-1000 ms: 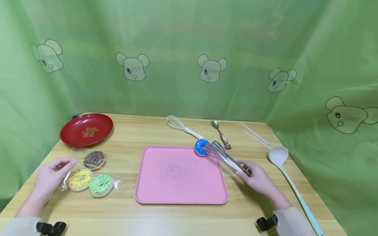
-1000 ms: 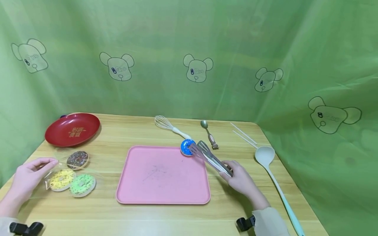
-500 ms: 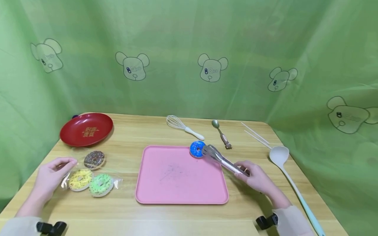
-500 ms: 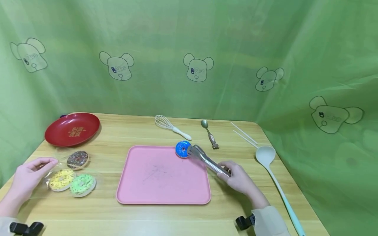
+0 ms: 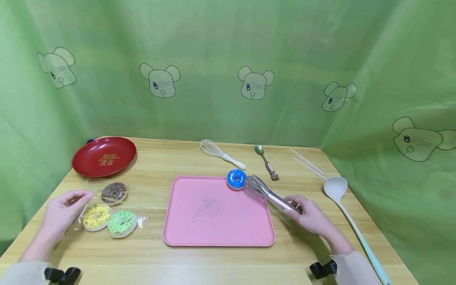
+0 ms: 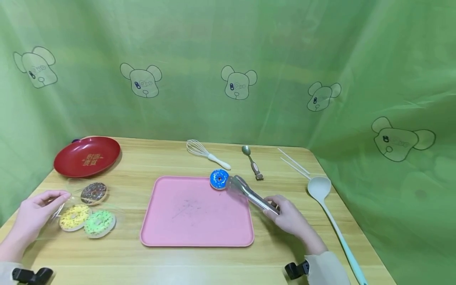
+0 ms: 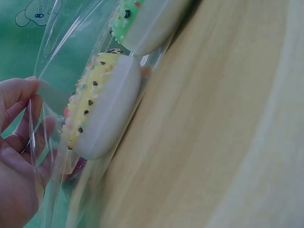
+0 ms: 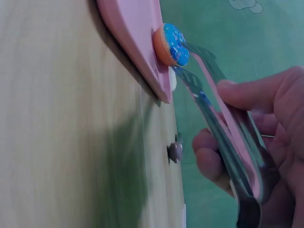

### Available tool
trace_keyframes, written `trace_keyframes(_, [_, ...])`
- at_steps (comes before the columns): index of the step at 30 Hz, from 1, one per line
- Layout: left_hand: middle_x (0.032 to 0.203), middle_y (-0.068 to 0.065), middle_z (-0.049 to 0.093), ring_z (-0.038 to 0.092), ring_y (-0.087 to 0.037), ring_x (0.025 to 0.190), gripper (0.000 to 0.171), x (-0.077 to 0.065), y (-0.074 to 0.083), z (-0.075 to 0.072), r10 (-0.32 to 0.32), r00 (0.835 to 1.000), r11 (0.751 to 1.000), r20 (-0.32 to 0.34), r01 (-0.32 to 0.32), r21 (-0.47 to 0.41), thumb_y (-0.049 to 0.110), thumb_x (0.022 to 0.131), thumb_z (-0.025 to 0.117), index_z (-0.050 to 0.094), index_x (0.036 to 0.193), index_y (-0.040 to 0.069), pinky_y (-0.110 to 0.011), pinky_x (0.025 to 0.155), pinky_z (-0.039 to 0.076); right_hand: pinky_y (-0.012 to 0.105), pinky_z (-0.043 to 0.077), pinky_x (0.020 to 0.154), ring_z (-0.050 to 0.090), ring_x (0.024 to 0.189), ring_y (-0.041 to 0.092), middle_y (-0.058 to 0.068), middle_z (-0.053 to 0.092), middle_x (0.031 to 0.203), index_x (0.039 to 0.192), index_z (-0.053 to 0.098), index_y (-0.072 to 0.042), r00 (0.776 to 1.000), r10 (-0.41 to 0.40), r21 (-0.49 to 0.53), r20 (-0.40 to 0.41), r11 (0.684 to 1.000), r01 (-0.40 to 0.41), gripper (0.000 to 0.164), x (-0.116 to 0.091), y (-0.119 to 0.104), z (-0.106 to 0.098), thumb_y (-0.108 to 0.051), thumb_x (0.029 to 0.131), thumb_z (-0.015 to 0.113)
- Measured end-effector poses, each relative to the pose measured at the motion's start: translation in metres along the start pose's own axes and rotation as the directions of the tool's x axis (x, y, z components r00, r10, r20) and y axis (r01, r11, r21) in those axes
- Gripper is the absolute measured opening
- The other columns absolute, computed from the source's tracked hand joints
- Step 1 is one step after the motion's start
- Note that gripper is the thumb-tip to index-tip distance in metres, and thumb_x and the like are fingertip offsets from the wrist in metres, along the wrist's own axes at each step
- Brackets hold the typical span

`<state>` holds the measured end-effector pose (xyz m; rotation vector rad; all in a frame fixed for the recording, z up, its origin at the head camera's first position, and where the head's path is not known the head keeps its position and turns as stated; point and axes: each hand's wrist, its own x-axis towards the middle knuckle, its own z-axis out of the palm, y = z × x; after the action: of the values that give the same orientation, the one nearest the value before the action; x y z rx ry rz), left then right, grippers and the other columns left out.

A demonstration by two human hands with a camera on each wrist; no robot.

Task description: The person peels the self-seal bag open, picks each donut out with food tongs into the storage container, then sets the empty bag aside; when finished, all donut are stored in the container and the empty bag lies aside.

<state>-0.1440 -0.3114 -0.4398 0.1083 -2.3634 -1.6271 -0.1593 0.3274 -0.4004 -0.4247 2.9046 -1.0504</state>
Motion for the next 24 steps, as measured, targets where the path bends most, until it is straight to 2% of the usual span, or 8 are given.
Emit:
trace_keyframes(4, [0.089, 0.027, 0.06, 0.054, 0.01, 0.083, 0.024, -0.001, 0.0, 0.001, 0.022, 1.0, 1.0, -0.011, -0.022, 0.013, 0.019, 0.088, 0.066, 0.066, 0.106, 0.004, -0.004, 0.07, 0.043, 0.027, 0.045, 0.048, 0.049, 0.061, 0.016, 0.005, 0.057, 0.082, 0.117, 0.057, 0.0, 0.998, -0.018, -0.043, -0.068, 0.999, 0.015, 0.037, 0.011, 0.0, 0.004, -0.011, 0.083, 0.068])
trace_keyframes(7, [0.089, 0.027, 0.06, 0.054, 0.009, 0.083, 0.024, -0.001, -0.001, 0.001, 0.027, 1.0, 0.999, -0.007, -0.027, 0.019, 0.02, 0.088, 0.066, 0.066, 0.106, 0.005, -0.004, 0.07, 0.043, 0.027, 0.045, 0.049, 0.049, 0.062, 0.017, 0.007, 0.057, 0.083, 0.117, 0.057, 0.002, 0.997, -0.021, -0.045, -0.079, 0.999, 0.017, 0.039, 0.019, -0.002, 0.008, -0.011, 0.083, 0.069])
trace_keyframes(12, [0.089, 0.027, 0.06, 0.054, 0.009, 0.083, 0.021, -0.001, 0.0, 0.0, 0.015, 1.0, 1.0, 0.006, -0.015, 0.006, 0.02, 0.088, 0.066, 0.066, 0.105, 0.007, -0.005, 0.07, 0.044, 0.027, 0.046, 0.048, 0.05, 0.062, 0.018, 0.007, 0.056, 0.083, 0.117, 0.057, 0.004, 0.999, -0.021, -0.011, -0.037, 1.0, 0.021, 0.037, 0.027, -0.003, 0.015, -0.01, 0.084, 0.067])
trace_keyframes(17, [0.09, 0.026, 0.061, 0.054, 0.009, 0.084, 0.024, -0.001, 0.0, 0.0, 0.009, 1.0, 1.0, 0.013, -0.009, -0.003, 0.02, 0.088, 0.065, 0.065, 0.107, 0.005, -0.005, 0.07, 0.044, 0.026, 0.045, 0.048, 0.049, 0.061, 0.016, 0.006, 0.057, 0.084, 0.114, 0.059, 0.002, 0.999, -0.05, -0.011, -0.013, 0.999, 0.049, 0.033, 0.023, -0.003, 0.014, -0.009, 0.083, 0.067])
trace_keyframes(24, [0.089, 0.027, 0.06, 0.054, 0.01, 0.083, 0.023, -0.001, 0.003, -0.001, -0.004, 1.0, 1.0, 0.008, 0.004, -0.005, 0.021, 0.088, 0.065, 0.066, 0.107, 0.007, -0.005, 0.069, 0.044, 0.028, 0.045, 0.041, 0.05, 0.049, 0.014, 0.008, 0.056, 0.079, 0.114, 0.056, 0.004, 0.997, 0.012, 0.099, 0.072, 0.995, -0.019, 0.034, 0.008, -0.003, 0.005, -0.011, 0.085, 0.066])
